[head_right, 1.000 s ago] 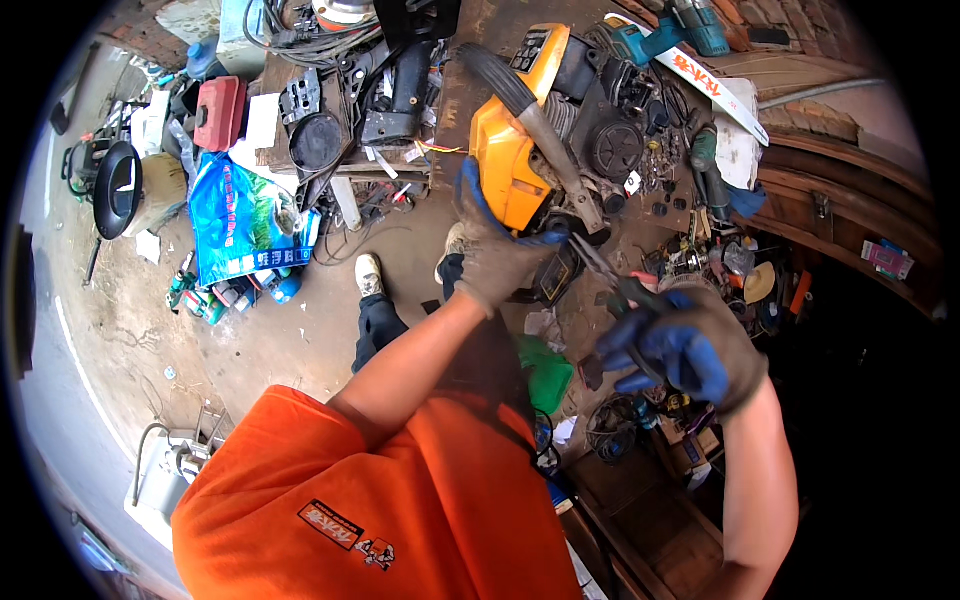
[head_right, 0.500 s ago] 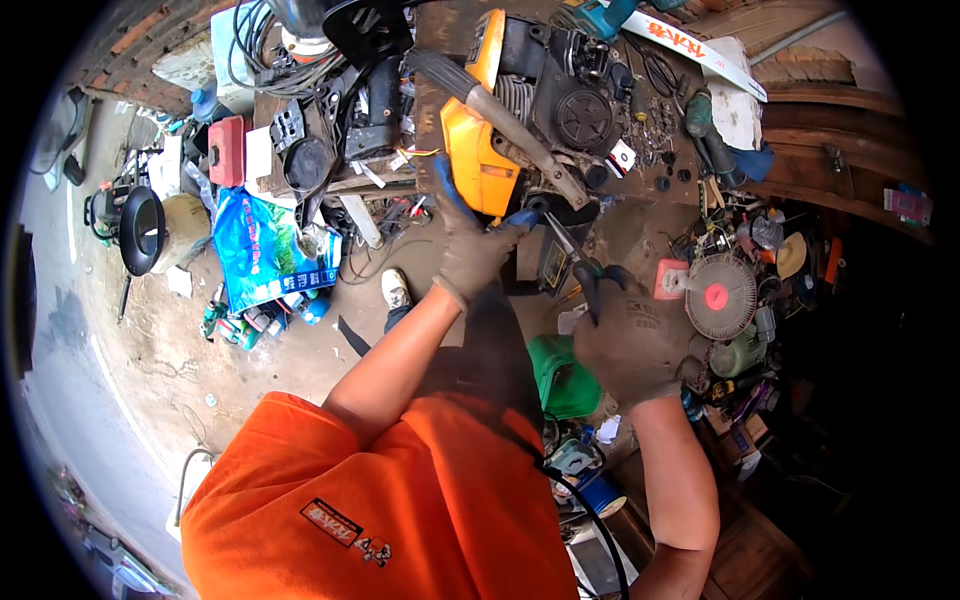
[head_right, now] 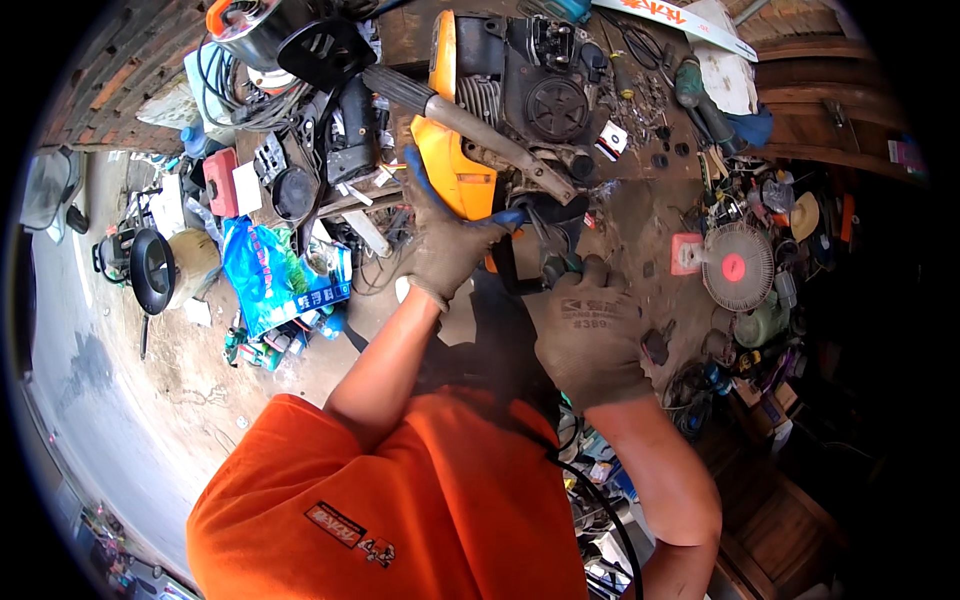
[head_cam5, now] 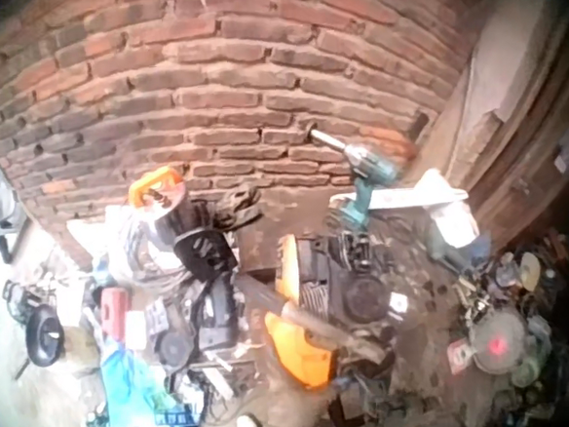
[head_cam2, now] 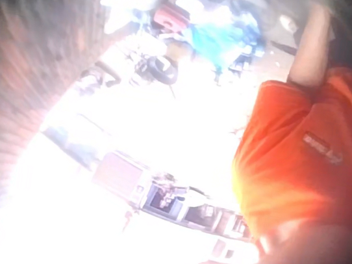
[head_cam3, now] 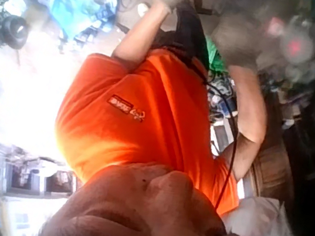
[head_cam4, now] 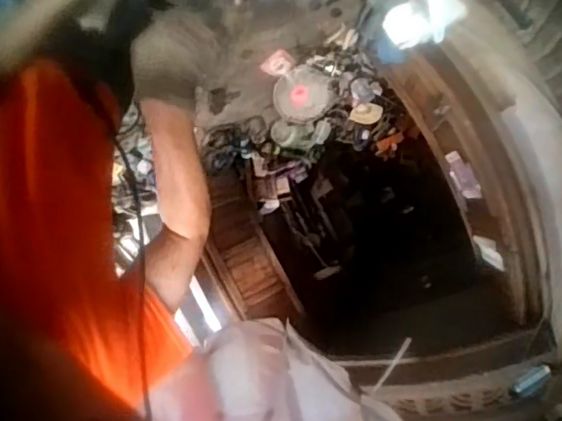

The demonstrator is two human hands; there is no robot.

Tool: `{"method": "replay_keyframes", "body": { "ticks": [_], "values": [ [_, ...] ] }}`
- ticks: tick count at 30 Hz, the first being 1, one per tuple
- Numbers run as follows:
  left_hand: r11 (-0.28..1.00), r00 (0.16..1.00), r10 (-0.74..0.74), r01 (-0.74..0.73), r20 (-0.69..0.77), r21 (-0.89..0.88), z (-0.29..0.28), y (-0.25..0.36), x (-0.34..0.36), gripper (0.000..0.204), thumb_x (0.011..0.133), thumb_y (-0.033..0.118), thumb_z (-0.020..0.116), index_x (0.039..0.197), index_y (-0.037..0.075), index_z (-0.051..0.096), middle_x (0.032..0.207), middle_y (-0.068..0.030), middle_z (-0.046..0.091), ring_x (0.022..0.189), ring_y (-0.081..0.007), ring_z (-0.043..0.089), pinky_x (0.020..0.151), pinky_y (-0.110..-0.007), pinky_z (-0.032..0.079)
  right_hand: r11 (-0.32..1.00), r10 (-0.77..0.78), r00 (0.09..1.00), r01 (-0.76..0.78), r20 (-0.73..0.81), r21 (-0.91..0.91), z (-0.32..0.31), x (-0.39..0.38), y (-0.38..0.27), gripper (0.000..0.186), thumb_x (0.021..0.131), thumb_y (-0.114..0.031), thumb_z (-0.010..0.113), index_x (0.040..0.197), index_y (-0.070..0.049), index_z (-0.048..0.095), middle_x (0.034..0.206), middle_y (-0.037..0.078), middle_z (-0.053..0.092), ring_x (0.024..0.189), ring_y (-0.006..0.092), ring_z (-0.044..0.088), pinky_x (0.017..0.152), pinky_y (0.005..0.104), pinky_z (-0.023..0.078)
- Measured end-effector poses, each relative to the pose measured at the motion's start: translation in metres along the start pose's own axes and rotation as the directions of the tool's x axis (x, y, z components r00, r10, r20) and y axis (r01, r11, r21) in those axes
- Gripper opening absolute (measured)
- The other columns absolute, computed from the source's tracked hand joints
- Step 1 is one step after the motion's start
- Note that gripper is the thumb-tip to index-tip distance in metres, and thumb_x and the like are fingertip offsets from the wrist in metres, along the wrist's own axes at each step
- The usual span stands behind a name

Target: The person works on a yellow chainsaw placed on a cluttered workbench. They repeatedly use a wrench to tighten bolts on the chainsaw's engine housing and handle, adjusting their grip and repositioning the tool throughout the process.

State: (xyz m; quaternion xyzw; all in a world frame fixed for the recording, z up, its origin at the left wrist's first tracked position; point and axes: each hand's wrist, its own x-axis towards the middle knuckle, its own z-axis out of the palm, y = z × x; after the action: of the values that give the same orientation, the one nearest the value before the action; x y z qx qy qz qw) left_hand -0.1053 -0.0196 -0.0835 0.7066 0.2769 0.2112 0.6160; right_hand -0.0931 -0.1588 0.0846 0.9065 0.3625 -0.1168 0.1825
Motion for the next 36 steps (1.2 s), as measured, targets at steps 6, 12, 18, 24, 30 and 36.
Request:
{"method": "replay_keyframes", "body": {
  "ticks": [6,12,18,24,30,36],
  "values": [
    [0.989,0.991,0.128,-0.124,-0.037,0.085,0.006,-0.004,0.001,0.147,0.058,0.027,0.098,0.158,-0.005,-0.005,0.154,-0.0321,0.025,0.143,-0.0524,0.027,0.121,-0.052,0.027,0.998,0.001,0.997,0.003,0.076,-0.055,-0.018,0.017,-0.006,0.026,0.078,-0.015,0.062,0.093,0.005,0.068,0.112,0.026,0.064,0.095,0.0355,0.066,0.076,0.0427,0.055],
    [0.989,0.995,-0.027,0.013,-0.097,-0.147,0.028,-0.023,0.019,0.138,0.065,0.016,0.094,0.158,-0.005,-0.005,0.151,-0.0276,0.032,0.139,-0.0375,0.039,0.117,-0.044,0.034,0.999,-0.012,0.997,0.009,0.08,0.037,-0.005,0.049,-0.001,0.023,0.079,-0.014,0.061,0.092,0.005,0.067,0.106,0.028,0.063,0.09,0.0357,0.066,0.075,0.0432,0.055],
    [0.932,0.982,-0.172,0.187,0.075,-0.31,0.027,-0.033,0.036,0.132,0.073,0.017,0.09,0.157,-0.005,-0.009,0.15,-0.0245,0.039,0.137,-0.0325,0.045,0.114,-0.041,0.038,0.996,-0.07,0.968,0.056,0.24,0.064,-0.04,0.089,0.027,0.029,0.075,-0.013,0.065,0.097,0.006,0.065,0.106,0.025,0.062,0.092,0.0355,0.065,0.075,0.0425,0.055],
    [0.964,0.998,0.016,-0.032,0.064,0.264,-0.038,0.032,0.068,0.114,0.073,0.025,0.09,0.155,-0.003,0.016,0.138,-0.03,0.043,0.127,-0.0471,0.048,0.105,-0.05,0.045,0.981,-0.123,0.96,0.08,0.251,0.175,-0.026,0.085,0.036,0.029,0.077,-0.014,0.065,0.1,0.004,0.063,0.109,0.024,0.06,0.089,0.0356,0.065,0.072,0.0449,0.056],
    [0.359,0.747,0.384,-0.662,0.543,0.658,-0.073,0.11,0.151,0.058,0.068,0.042,0.084,0.118,0.017,0.071,0.124,-0.0147,0.059,0.122,-0.0381,0.054,0.109,-0.057,0.039,0.914,-0.126,0.968,0.027,0.218,0.405,-0.023,0.081,0.053,0.028,0.08,-0.016,0.067,0.097,0.005,0.063,0.115,0.025,0.059,0.097,0.0386,0.063,0.076,0.0478,0.056],
    [0.284,0.613,0.134,-0.777,0.779,0.562,-0.07,0.107,0.189,0.036,0.077,0.036,0.079,0.11,0.021,0.073,0.112,-0.0052,0.063,0.101,-0.0282,0.065,0.087,-0.044,0.051,0.913,-0.052,0.992,0.095,-0.118,0.397,-0.006,0.067,0.048,0.026,0.083,-0.014,0.065,0.101,0.005,0.064,0.116,0.023,0.06,0.097,0.035,0.064,0.073,0.0455,0.056]
  ]
}}
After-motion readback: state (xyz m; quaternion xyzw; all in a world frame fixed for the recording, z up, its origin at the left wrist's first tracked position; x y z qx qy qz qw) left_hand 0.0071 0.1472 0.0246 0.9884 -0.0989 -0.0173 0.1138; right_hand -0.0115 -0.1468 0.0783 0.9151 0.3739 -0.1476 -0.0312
